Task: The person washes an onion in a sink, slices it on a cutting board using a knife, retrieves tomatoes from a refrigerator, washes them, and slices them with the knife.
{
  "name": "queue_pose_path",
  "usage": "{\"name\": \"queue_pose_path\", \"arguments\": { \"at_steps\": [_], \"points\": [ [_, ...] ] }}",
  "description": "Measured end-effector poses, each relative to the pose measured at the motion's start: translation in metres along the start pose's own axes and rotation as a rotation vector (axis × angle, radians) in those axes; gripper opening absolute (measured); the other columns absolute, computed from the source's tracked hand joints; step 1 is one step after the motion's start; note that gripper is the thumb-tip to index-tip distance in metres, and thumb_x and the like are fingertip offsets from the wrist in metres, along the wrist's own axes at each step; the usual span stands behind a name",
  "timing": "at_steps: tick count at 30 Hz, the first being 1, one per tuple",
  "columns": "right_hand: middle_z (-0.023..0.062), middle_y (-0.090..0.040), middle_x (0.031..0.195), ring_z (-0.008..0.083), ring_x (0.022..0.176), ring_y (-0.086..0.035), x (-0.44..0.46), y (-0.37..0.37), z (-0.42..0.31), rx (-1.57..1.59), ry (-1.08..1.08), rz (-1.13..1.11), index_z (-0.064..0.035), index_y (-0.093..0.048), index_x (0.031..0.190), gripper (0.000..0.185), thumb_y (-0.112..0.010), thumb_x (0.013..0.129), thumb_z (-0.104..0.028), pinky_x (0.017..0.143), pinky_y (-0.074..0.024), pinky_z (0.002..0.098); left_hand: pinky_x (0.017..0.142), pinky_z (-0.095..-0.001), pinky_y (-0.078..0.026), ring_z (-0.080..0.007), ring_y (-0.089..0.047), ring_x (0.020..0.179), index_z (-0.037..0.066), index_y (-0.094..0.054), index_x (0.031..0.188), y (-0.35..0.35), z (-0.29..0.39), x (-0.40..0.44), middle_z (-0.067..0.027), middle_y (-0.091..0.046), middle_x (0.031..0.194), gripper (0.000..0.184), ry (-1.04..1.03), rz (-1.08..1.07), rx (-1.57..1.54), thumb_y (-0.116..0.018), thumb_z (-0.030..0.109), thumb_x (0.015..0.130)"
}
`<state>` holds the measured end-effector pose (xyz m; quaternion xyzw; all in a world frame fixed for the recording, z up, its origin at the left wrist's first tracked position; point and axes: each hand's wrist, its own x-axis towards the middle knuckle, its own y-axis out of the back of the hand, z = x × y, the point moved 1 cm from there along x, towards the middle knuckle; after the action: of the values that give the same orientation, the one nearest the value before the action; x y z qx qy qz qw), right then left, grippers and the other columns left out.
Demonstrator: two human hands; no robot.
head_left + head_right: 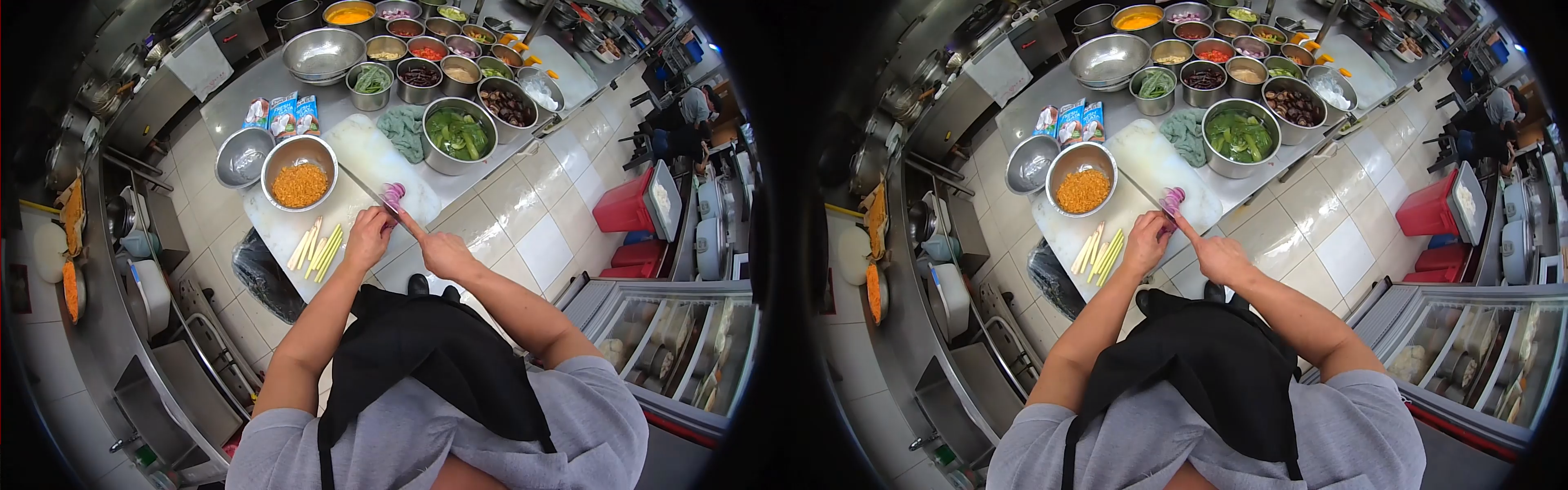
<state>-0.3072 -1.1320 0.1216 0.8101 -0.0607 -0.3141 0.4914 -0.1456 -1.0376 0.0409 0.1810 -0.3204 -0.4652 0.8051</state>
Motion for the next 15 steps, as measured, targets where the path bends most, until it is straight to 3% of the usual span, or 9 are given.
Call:
{"name": "queue_pose_path", "arguments": {
  "at_steps": [15],
  "points": [
    [0.0247,-0.070,0.088,0.0412,0.081,-0.069,0.016,-0.012,-0.006,-0.012,-0.068,0.004,-0.0286,-0.002,0.161,0.098,-0.052,0.082,0.002,0.073,-0.0534,0.0528,0.083,-0.0396,-0.051,-0.0316,-0.061,0.094,0.004,-0.065,0.091,0.004,-0.007,0.004,-0.0098,-0.064,0.098,0.025,0.027,0.019,-0.044,-0.075,-0.005,0.071]
  ]
}}
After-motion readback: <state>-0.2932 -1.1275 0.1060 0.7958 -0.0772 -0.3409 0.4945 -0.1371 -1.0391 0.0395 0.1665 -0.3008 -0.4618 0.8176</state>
